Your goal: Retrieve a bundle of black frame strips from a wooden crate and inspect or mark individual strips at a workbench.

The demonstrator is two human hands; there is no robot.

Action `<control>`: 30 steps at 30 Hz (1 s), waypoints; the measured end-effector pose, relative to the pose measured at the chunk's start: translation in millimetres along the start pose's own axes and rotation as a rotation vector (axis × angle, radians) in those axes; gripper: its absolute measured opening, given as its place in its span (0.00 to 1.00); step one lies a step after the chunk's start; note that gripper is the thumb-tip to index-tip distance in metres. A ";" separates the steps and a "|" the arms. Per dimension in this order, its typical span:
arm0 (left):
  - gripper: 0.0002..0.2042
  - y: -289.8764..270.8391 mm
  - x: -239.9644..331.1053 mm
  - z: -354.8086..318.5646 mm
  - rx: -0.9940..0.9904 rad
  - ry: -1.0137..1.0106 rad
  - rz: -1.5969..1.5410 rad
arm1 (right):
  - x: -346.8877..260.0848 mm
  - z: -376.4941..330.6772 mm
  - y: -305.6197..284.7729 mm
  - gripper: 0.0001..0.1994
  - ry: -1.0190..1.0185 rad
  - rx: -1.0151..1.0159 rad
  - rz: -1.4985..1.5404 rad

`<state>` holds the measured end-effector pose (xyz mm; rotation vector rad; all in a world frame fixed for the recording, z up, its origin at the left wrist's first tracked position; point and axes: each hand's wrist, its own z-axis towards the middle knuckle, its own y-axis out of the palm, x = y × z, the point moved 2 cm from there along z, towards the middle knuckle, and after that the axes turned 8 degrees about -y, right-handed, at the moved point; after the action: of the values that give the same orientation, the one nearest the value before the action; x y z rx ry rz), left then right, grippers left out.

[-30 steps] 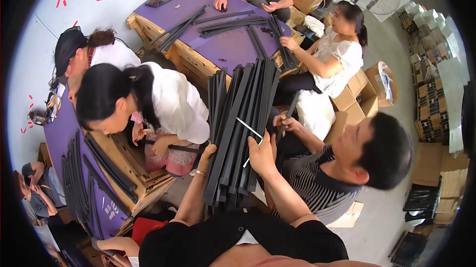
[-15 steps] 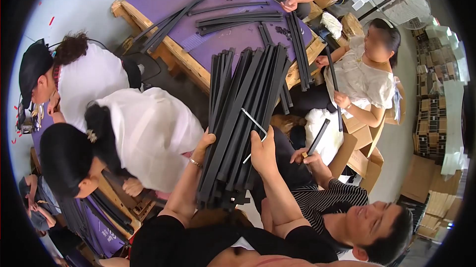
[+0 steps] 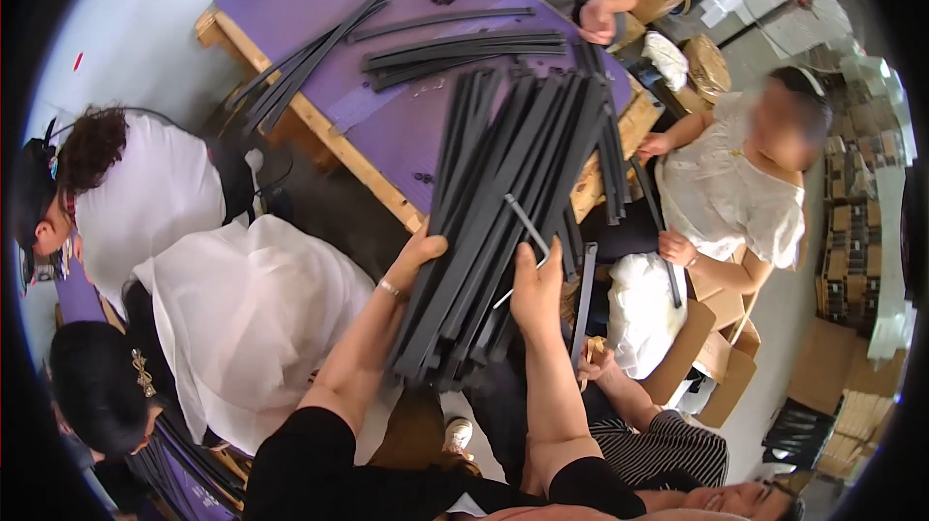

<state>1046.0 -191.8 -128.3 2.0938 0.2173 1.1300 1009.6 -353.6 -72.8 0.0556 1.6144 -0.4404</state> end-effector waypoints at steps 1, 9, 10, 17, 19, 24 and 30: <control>0.45 -0.5 1.0 12.3 -0.007 0.008 0.021 | 5.2 8.4 0.1 0.28 -0.025 0.036 -0.074; 0.44 -48.9 -27.4 82.3 0.017 -0.030 0.147 | 86.1 47.8 13.1 0.23 -0.031 0.022 -0.075; 0.43 -53.0 -31.1 83.3 0.043 -0.049 0.205 | 90.9 45.6 12.9 0.22 -0.012 0.028 -0.125; 0.41 -45.3 -22.2 86.6 0.222 -0.130 0.456 | 81.2 58.3 4.9 0.28 0.286 -0.114 -0.445; 0.41 -26.7 -17.9 88.9 0.249 -0.078 0.647 | 82.0 63.2 -5.6 0.28 0.312 -0.127 -0.502; 0.43 8.7 11.4 89.9 0.511 -0.346 1.511 | 76.2 71.2 -15.9 0.20 0.363 -0.262 -0.868; 0.40 -20.3 4.8 109.5 0.544 -0.275 1.757 | 80.7 69.3 -14.2 0.17 0.225 -0.122 -0.777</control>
<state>1138.0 -232.5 -176.4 2.6988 -1.9834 1.6626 1062.9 -406.6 -149.4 -0.6540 1.8465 -0.9511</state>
